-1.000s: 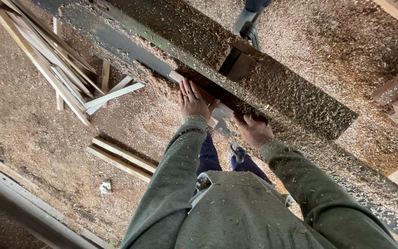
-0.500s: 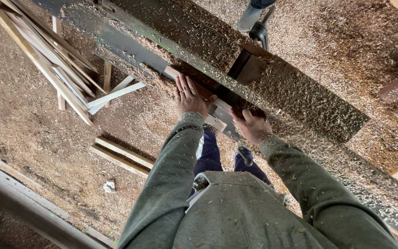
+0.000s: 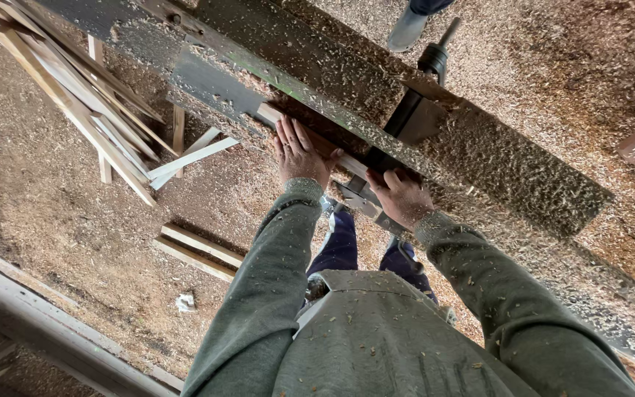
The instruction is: The person picks up wooden slats and feeds them one at a time through a jointer machine, using their hands to guide the wood along the machine's table and against the metal fence.
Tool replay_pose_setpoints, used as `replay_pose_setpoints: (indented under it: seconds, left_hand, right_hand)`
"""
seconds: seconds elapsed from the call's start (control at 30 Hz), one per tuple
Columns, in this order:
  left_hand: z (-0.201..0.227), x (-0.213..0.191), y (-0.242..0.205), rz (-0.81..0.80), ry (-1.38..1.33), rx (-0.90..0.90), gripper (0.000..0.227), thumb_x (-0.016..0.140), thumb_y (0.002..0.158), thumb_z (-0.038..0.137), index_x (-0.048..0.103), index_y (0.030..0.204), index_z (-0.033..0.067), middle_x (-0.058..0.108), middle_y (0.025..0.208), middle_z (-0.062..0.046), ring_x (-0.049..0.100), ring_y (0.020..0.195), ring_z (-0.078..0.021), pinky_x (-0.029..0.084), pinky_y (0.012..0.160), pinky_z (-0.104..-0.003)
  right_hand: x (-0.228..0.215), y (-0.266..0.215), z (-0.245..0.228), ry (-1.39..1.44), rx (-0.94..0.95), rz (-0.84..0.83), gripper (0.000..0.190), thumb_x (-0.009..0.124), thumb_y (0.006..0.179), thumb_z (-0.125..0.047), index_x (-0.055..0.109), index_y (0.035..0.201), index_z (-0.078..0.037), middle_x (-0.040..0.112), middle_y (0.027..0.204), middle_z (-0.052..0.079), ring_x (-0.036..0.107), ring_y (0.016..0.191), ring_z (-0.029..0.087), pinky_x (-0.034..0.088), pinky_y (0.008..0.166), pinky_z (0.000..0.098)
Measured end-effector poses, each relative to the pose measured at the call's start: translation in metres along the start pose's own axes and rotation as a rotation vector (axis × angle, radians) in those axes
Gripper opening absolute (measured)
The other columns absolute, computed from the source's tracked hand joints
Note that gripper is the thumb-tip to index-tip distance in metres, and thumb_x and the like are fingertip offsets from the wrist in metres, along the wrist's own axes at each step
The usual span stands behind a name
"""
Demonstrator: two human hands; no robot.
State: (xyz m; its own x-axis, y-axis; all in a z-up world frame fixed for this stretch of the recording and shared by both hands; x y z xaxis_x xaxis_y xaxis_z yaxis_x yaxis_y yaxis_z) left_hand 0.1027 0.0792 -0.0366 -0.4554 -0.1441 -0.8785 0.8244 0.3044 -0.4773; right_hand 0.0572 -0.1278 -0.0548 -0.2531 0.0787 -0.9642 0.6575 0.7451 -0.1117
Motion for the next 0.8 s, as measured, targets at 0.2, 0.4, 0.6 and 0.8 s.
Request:
replay_pose_setpoints:
  seconds: [0.2, 0.4, 0.6, 0.8]
  left_hand:
    - [-0.03, -0.016, 0.019, 0.092, -0.02, 0.027, 0.128, 0.038, 0.085, 0.088, 0.002, 0.157, -0.0114, 0.0, 0.168, -0.027, -0.002, 0.157, -0.039, 0.005, 0.128, -0.048]
    - [-0.053, -0.021, 0.04, 0.11, 0.01, 0.043, 0.125, 0.039, 0.088, 0.086, 0.003, 0.157, -0.0118, -0.001, 0.167, -0.028, -0.001, 0.156, -0.0408, 0.006, 0.128, -0.05]
    - [-0.083, -0.035, 0.059, 0.125, -0.034, 0.034, 0.123, 0.042, 0.089, 0.083, 0.004, 0.158, -0.0109, -0.001, 0.168, -0.026, 0.0, 0.157, -0.0395, 0.007, 0.128, -0.049]
    - [-0.107, -0.049, 0.079, 0.137, -0.021, 0.044, 0.118, 0.042, 0.093, 0.08, 0.005, 0.158, -0.0104, -0.001, 0.169, -0.025, -0.001, 0.157, -0.0381, 0.007, 0.129, -0.048]
  right_hand:
    - [-0.007, 0.037, -0.02, -0.012, -0.049, 0.085, 0.059, 0.065, 0.093, -0.018, 0.051, 0.15, -0.017, 0.054, 0.094, 0.01, 0.059, 0.058, 0.02, 0.054, 0.043, 0.0321]
    - [0.009, 0.067, -0.027, -0.026, 0.016, -0.181, 0.063, 0.063, 0.094, -0.014, 0.045, 0.154, -0.017, 0.053, 0.098, 0.01, 0.057, 0.052, 0.016, 0.053, 0.039, 0.0299]
    - [-0.004, 0.102, -0.042, 0.041, -0.001, -0.093, 0.065, 0.064, 0.093, -0.02, 0.044, 0.155, -0.017, 0.05, 0.091, 0.009, 0.051, 0.047, 0.018, 0.05, 0.038, 0.0341]
    - [-0.007, 0.132, -0.053, -0.001, -0.022, -0.028, 0.062, 0.064, 0.096, -0.015, 0.044, 0.155, -0.016, 0.053, 0.09, 0.008, 0.053, 0.049, 0.018, 0.049, 0.038, 0.0334]
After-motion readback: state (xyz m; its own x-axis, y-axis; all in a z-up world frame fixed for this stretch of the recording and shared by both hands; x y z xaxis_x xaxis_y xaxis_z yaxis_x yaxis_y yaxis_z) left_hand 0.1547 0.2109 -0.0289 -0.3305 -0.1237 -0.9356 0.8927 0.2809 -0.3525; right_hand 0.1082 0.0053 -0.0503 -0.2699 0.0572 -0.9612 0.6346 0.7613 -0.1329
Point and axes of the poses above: each hand's wrist, its own y-axis towards the middle knuckle, its own x-axis out of the palm, z = x × y, the point moved 10 cm from there along y, towards the middle knuckle
